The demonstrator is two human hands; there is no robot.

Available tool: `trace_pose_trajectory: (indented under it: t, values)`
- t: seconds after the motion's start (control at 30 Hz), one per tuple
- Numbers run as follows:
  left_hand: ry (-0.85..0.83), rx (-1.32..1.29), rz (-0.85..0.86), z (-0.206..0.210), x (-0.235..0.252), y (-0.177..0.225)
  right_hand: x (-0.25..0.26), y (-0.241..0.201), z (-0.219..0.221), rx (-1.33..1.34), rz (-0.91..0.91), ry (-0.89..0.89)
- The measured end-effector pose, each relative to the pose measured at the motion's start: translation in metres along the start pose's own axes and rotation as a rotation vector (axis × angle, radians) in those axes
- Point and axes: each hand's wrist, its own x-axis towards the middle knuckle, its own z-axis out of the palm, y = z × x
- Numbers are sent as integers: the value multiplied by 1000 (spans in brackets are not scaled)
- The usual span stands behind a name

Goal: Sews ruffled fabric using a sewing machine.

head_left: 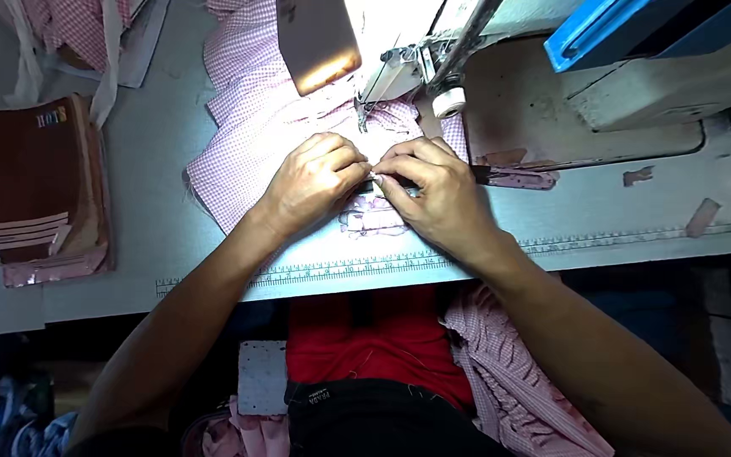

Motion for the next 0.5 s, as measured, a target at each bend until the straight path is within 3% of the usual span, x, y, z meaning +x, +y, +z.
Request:
trace_pose_trajectory:
  t: [0.23, 0.37, 0.5]
  values:
    - [-73, 100, -13, -5, 15, 2, 2, 7, -2, 51, -26, 16]
    - [-84, -34, 51, -9, 11, 15, 3, 9, -2, 70, -21, 13]
    - [-35, -168, -22, 1, -8, 49, 2, 8, -3, 54, -29, 17]
